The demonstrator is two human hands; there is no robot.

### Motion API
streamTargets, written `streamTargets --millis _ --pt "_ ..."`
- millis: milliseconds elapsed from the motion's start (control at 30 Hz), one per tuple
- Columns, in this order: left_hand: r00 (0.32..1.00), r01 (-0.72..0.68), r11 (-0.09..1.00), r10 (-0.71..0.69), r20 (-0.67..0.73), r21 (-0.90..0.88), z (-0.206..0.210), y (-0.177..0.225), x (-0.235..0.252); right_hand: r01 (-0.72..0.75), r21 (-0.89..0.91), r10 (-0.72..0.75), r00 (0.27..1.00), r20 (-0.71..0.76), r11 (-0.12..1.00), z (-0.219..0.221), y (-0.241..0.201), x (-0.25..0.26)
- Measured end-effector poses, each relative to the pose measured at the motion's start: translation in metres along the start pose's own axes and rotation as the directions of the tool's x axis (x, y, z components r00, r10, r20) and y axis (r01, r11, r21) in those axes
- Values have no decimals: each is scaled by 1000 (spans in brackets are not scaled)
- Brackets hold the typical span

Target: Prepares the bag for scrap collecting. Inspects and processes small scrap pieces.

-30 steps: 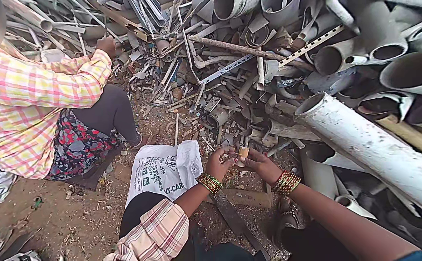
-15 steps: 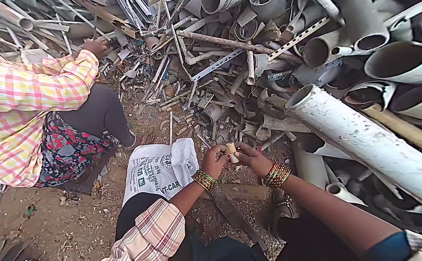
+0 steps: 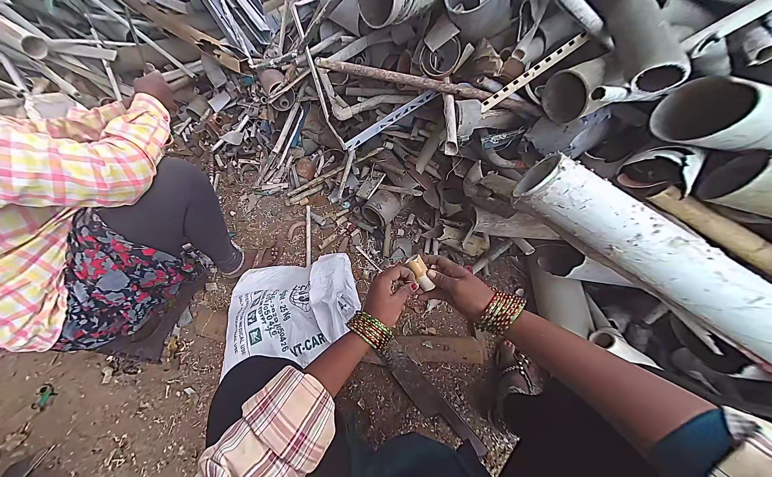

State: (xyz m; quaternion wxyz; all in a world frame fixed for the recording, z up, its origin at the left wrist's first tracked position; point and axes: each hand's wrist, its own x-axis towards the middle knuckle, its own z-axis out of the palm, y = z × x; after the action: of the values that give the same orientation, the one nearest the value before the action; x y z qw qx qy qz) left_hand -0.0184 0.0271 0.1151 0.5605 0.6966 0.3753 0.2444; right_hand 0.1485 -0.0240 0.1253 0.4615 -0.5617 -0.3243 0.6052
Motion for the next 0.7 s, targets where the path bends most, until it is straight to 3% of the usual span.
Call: streamTargets --millis 133,200,300,400,700 --pt "993 -117 982 112 47 148 2 2 -7 22 127 15 959 -284 992 -13 -9 10" --pt "988 -151 970 150 20 191 1 1 -7 51 110 -13 946 -323 993 -22 -15 10" --pt "992 -70 979 88 -87 193 -7 -1 -1 53 71 -34 969 -246 996 -21 -16 5" --pt "994 58 982 -40 -101 181 -11 5 2 26 4 -26 989 -146 1000 -18 -7 4" --pt "991 -40 969 70 -116 243 -4 0 0 -18 -140 21 1000 23 990 -8 0 1"
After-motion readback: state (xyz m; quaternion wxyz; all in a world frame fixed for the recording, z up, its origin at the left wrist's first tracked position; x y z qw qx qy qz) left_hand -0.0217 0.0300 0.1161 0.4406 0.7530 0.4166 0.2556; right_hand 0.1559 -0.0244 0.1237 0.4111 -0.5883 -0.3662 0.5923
